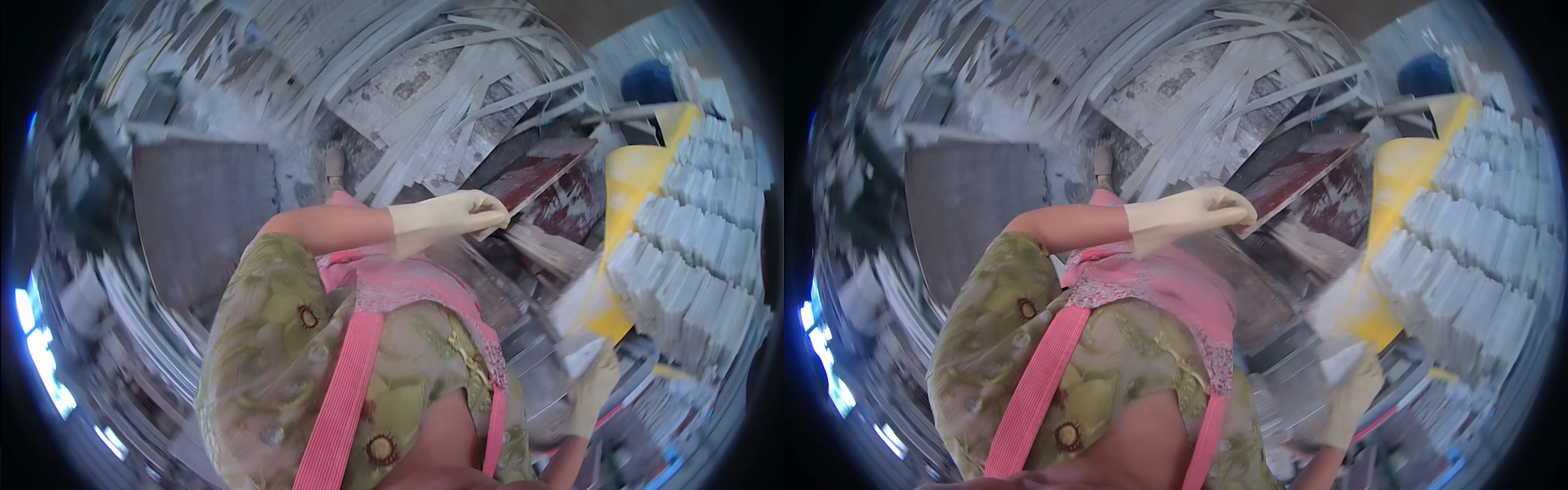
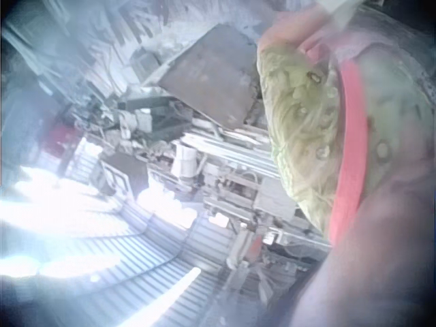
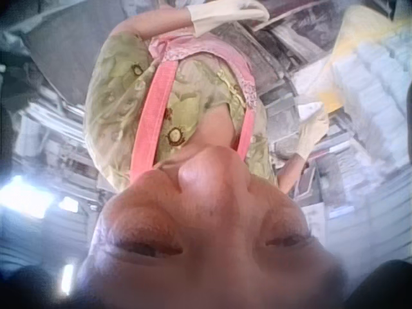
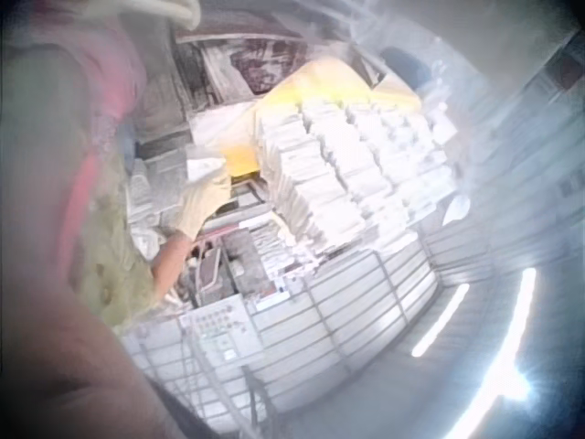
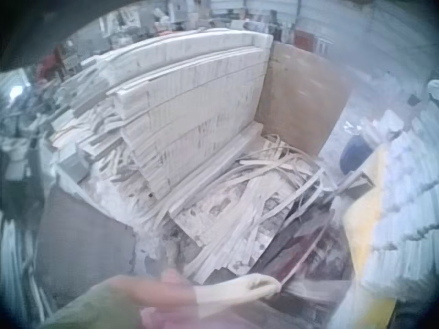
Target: The person repeatedly picks up white plaster board pieces from a pile on the floor and stacks them onto a yellow platform. The worker handles the boards one at a time, aligning them into neat piles while wearing gloves.
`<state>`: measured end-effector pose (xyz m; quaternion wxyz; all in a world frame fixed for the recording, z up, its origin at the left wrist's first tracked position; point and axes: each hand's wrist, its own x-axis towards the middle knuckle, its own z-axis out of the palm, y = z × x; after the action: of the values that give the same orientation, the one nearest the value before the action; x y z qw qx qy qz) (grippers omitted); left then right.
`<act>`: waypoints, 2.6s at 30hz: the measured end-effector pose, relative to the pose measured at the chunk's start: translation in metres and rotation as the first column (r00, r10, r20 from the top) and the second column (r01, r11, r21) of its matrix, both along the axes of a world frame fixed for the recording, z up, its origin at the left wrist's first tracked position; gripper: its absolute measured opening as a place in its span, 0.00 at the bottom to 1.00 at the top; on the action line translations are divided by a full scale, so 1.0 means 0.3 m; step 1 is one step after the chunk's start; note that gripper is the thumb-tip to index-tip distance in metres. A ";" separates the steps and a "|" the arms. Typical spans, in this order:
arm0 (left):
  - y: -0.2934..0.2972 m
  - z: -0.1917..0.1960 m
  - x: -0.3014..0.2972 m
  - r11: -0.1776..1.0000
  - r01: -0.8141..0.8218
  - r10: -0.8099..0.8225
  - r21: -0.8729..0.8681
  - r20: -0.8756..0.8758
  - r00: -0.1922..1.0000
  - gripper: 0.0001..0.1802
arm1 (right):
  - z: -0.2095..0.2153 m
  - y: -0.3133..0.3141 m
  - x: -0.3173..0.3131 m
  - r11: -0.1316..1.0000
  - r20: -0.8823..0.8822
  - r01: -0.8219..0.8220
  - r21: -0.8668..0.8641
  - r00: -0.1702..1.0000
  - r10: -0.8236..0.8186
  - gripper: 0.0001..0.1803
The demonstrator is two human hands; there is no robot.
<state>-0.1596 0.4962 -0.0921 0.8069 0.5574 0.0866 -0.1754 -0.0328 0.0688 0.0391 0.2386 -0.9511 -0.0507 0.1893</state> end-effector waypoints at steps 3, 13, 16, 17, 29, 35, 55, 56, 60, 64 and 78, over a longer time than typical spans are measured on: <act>0.348 -0.029 -0.088 0.992 0.003 -0.014 0.126 0.087 0.996 0.22 | 0.042 0.170 -0.164 0.609 0.155 -0.192 -0.770 0.869 0.469 0.65; 1.171 -0.088 -0.275 0.906 -0.315 0.367 0.283 -0.150 0.918 0.25 | -0.203 0.774 -0.471 0.749 -0.015 -0.129 -0.649 0.987 0.157 0.66; 1.281 -0.058 -0.207 0.885 -0.349 0.390 0.308 -0.081 0.917 0.24 | -0.367 0.967 -0.451 0.762 -0.186 -0.207 -0.614 0.976 0.115 0.63; 1.307 -0.029 -0.183 0.883 -0.343 0.384 0.320 -0.070 0.921 0.24 | -0.412 1.021 -0.441 0.802 -0.182 -0.225 -0.554 0.972 0.147 0.62; 2.046 0.667 1.226 -0.373 -0.464 -0.434 0.803 0.291 0.853 0.24 | -0.710 1.769 0.351 0.844 -0.110 -0.323 -0.429 0.946 0.306 0.56; 2.354 0.642 1.513 -0.550 -0.298 -0.301 0.780 0.148 0.942 0.42 | -0.779 2.248 1.039 0.831 0.077 -0.474 -0.291 0.854 0.514 0.52; 2.315 0.778 1.407 -0.402 0.283 0.137 0.871 -0.248 0.959 0.43 | -1.370 3.568 2.183 0.631 0.205 -0.730 -0.262 0.597 0.776 0.60; 2.308 0.794 1.401 -0.394 0.318 0.131 0.863 -0.289 0.948 0.44 | -1.390 3.573 2.188 0.637 0.199 -0.727 -0.257 0.605 0.771 0.62; 2.297 0.827 1.360 -0.418 0.371 0.101 0.829 -0.364 0.926 0.45 | -1.451 3.591 2.198 0.633 0.213 -0.729 -0.261 0.596 0.774 0.62; 2.306 0.873 1.297 -0.419 0.464 0.007 0.780 -0.509 0.861 0.47 | -1.496 3.631 2.205 0.627 0.236 -0.731 -0.269 0.581 0.779 0.60; 2.321 0.966 1.166 -0.526 0.458 0.135 0.717 -0.461 0.877 0.47 | -1.493 3.657 2.179 0.636 0.501 -0.669 -0.384 0.428 0.752 0.52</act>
<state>0.1901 1.1925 0.1978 -0.1557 0.9286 0.2304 -0.2456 0.6208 1.1659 -0.4087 0.0445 -0.8575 -0.5102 -0.0493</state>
